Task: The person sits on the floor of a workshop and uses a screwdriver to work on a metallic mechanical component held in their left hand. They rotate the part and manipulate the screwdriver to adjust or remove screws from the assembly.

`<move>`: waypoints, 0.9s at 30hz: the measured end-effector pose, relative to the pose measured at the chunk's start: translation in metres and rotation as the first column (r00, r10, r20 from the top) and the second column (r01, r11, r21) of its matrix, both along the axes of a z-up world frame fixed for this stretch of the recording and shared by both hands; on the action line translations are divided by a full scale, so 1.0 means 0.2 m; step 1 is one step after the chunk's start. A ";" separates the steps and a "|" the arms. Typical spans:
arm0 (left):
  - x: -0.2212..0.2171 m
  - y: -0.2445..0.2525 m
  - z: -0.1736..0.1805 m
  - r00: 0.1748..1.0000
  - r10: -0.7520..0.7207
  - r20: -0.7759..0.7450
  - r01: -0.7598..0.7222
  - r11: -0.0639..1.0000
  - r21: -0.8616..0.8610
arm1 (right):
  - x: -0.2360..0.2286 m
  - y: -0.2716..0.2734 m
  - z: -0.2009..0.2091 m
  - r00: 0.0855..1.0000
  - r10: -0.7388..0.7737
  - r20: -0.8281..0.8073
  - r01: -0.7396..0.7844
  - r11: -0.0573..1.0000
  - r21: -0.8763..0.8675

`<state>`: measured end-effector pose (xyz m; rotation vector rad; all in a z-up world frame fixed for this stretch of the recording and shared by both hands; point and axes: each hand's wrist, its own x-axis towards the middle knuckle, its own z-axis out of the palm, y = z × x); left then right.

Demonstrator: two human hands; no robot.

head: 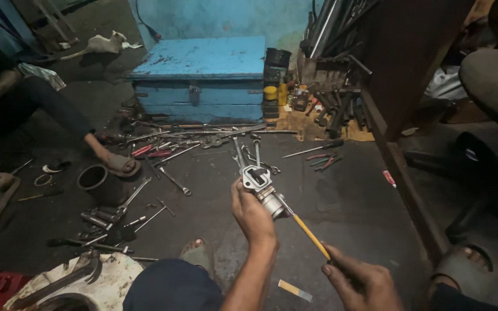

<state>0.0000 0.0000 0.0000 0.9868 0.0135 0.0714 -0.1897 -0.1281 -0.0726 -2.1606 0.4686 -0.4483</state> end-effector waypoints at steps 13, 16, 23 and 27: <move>-0.01 0.02 0.03 0.994 0.031 -0.103 -0.028 0.999 0.029 | 0.04 0.08 0.27 0.994 0.105 0.040 -0.057 0.777 -0.626; -0.02 0.02 0.02 0.990 -0.049 -0.131 0.034 0.993 -0.113 | 0.05 -0.02 0.19 0.895 0.308 0.322 -0.309 0.950 -0.047; 0.00 0.00 0.01 0.999 0.001 0.042 0.002 0.997 -0.082 | 0.02 -0.10 0.16 0.922 0.387 0.031 -0.142 0.262 0.955; 0.00 -0.01 -0.01 0.995 0.023 0.096 -0.022 1.000 -0.012 | -0.01 -0.05 0.26 0.940 0.333 -0.071 -0.113 0.502 0.857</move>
